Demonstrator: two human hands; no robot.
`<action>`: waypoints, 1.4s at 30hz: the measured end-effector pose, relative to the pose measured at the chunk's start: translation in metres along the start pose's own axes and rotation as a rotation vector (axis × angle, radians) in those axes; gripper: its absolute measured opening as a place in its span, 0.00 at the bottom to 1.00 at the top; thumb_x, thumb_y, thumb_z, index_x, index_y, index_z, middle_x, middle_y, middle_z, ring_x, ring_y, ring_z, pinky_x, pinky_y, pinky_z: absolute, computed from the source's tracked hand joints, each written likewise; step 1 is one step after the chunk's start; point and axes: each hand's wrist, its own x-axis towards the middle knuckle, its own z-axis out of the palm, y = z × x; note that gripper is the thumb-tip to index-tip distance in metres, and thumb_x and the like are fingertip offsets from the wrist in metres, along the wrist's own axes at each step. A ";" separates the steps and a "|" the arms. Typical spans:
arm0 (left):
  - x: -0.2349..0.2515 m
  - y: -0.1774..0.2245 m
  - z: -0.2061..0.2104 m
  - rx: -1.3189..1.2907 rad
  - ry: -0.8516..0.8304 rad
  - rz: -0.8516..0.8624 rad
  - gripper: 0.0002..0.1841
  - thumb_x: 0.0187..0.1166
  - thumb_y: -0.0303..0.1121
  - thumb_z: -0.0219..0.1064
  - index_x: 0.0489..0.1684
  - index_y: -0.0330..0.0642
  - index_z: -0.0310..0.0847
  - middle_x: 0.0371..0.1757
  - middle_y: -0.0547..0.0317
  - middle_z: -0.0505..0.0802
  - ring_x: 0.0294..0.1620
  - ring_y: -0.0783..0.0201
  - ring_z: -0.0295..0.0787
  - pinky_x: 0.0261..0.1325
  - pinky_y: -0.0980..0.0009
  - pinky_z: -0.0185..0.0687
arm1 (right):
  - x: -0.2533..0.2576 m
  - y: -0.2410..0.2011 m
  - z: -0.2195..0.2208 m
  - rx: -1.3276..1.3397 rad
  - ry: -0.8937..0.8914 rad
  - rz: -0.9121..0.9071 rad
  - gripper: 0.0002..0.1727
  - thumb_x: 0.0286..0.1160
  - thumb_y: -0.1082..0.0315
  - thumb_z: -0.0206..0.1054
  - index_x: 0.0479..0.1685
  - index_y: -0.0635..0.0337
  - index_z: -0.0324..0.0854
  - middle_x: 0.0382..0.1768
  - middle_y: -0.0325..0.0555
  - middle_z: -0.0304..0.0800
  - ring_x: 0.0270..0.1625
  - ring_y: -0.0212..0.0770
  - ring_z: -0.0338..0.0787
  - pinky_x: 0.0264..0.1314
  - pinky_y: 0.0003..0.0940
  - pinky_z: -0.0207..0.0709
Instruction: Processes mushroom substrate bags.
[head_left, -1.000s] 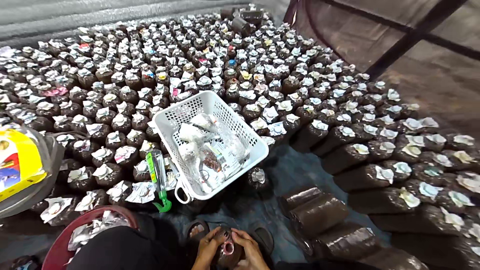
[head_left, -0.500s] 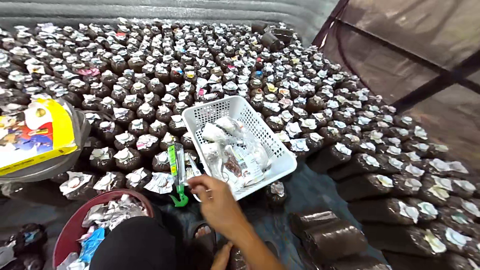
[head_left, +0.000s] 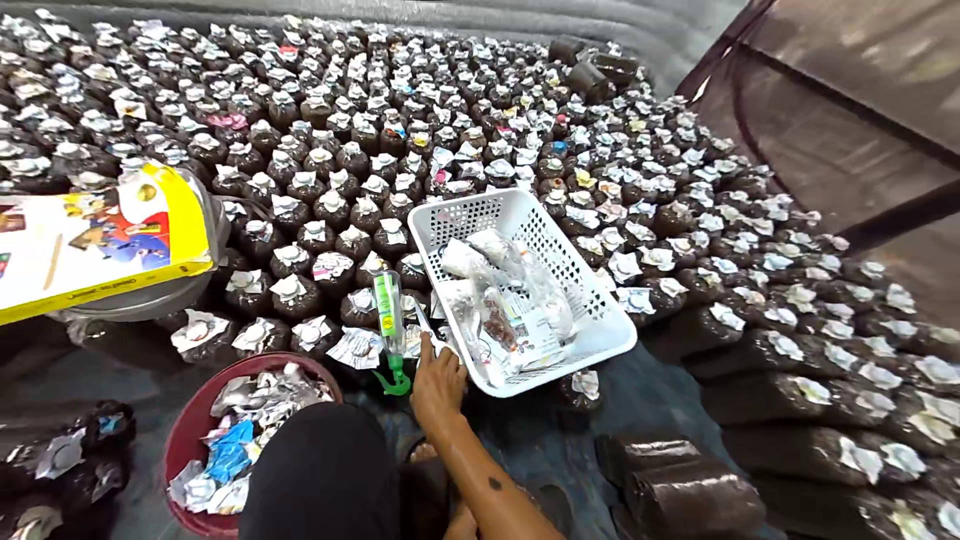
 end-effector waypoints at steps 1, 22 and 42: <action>-0.008 0.000 -0.006 -0.017 -0.050 0.017 0.18 0.93 0.33 0.53 0.69 0.28 0.76 0.58 0.46 0.88 0.51 0.65 0.85 0.55 0.69 0.82 | 0.000 0.001 0.000 -0.010 -0.008 0.000 0.56 0.64 0.74 0.73 0.97 0.46 0.45 0.74 0.71 0.74 0.76 0.68 0.76 0.76 0.63 0.67; -0.209 0.094 -0.019 -0.849 -0.898 0.421 0.41 0.59 0.78 0.67 0.49 0.47 0.92 0.48 0.47 0.96 0.51 0.51 0.95 0.54 0.52 0.92 | -0.294 0.040 -0.270 0.971 0.724 -0.763 0.31 0.85 0.57 0.51 0.87 0.55 0.61 0.49 0.36 0.87 0.38 0.28 0.87 0.34 0.24 0.84; -0.178 0.097 -0.203 -0.744 0.499 0.948 0.20 0.78 0.23 0.69 0.67 0.34 0.74 0.50 0.46 0.92 0.46 0.56 0.93 0.47 0.58 0.93 | -0.238 -0.050 -0.127 1.477 0.753 -0.813 0.21 0.92 0.66 0.51 0.74 0.72 0.67 0.43 0.46 0.95 0.40 0.42 0.98 0.43 0.39 0.97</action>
